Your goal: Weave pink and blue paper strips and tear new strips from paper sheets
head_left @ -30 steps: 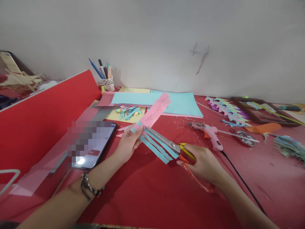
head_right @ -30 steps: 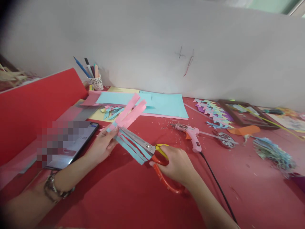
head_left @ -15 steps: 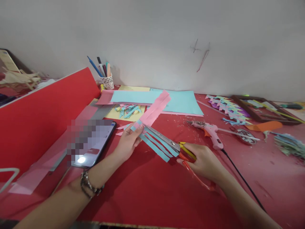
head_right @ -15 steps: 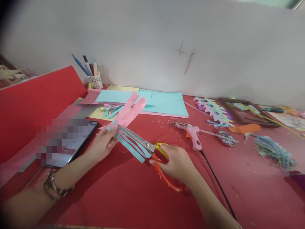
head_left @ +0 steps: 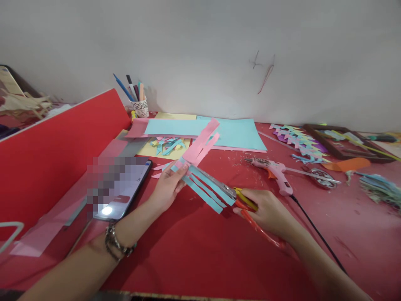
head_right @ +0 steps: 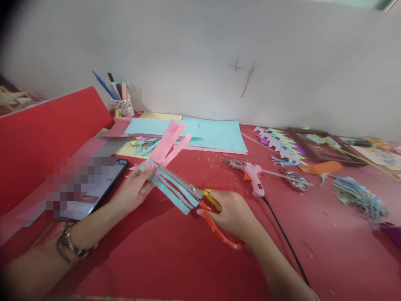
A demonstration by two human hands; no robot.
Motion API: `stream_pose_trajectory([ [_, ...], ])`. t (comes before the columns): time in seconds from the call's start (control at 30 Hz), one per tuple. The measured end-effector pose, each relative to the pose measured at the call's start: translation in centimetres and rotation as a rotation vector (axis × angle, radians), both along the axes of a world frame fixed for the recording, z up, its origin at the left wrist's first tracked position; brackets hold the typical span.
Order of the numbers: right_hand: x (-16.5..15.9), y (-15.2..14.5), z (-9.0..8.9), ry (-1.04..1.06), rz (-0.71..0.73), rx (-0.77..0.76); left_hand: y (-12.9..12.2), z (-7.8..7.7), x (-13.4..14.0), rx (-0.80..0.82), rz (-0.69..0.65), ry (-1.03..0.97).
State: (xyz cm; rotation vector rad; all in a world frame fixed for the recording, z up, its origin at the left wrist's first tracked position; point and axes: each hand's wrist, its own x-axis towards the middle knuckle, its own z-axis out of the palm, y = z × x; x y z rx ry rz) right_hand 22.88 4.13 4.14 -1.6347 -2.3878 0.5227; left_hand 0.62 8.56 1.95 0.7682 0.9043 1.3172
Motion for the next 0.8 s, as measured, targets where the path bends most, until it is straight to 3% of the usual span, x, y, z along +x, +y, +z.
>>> stream_pose_trajectory([
  [0.2,0.19,0.20,0.14,0.030,-0.004,0.056,-0.01,0.04,0.07,-0.002,0.012,-0.007],
  [0.5,0.64,0.69,-0.06,0.244,-0.242,0.246,0.24,-0.13,0.10,-0.013,0.130,0.056],
  [0.8,0.11,0.55,-0.10,0.233,-0.303,0.328,0.00,-0.17,-0.06,-0.076,0.111,0.070],
])
